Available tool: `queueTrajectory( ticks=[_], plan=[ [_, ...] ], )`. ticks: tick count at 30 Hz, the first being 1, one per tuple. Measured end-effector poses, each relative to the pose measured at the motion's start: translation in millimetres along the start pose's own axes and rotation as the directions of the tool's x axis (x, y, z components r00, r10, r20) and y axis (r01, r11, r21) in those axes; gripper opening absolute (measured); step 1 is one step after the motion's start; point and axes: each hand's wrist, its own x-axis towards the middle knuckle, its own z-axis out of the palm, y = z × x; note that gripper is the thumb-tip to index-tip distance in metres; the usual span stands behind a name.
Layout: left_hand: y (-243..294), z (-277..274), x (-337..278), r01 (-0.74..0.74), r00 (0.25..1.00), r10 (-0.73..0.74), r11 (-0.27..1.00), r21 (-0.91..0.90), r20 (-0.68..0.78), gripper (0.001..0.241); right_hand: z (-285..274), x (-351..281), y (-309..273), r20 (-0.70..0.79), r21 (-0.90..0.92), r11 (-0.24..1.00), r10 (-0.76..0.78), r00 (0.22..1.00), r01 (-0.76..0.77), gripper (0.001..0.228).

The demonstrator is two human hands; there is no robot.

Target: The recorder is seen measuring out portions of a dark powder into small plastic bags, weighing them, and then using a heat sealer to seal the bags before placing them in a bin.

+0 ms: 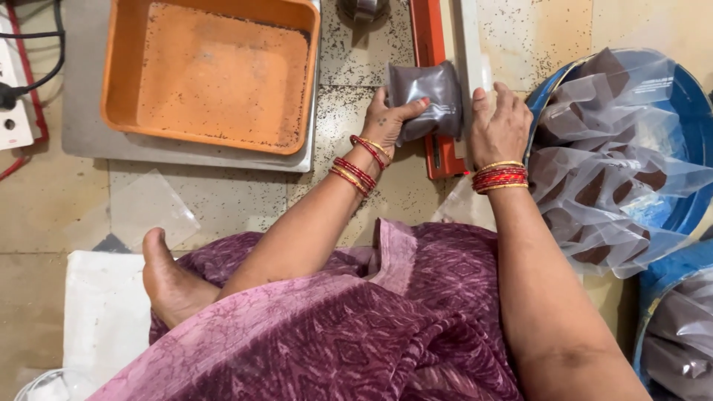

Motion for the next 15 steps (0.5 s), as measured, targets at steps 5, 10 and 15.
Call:
queueTrajectory(
  ticks=[5, 10, 15],
  plan=[
    [16.4, 14.0, -15.4, 0.066, 0.997, -0.065, 0.998, 0.021, -0.029, 0.084, -2.2, -1.4, -1.8, -0.027, 0.022, 1.000, 0.004, 1.000, -0.003, 0.060],
    [4.9, 5.6, -2.4, 0.005, 0.994, -0.006, 1.000, 0.013, 0.106, 0.071, -2.1, 0.9, -0.4, -0.018, 0.034, 0.999, 0.006, 1.000, -0.006, 0.060],
    [-2.3, 2.6, 3.6, 0.033, 0.992, -0.034, 0.999, 0.008, 0.121, 0.058, 0.8, 2.2, 3.5, -0.006, 0.037, 0.999, 0.007, 1.000, -0.007, 0.060]
  ],
)
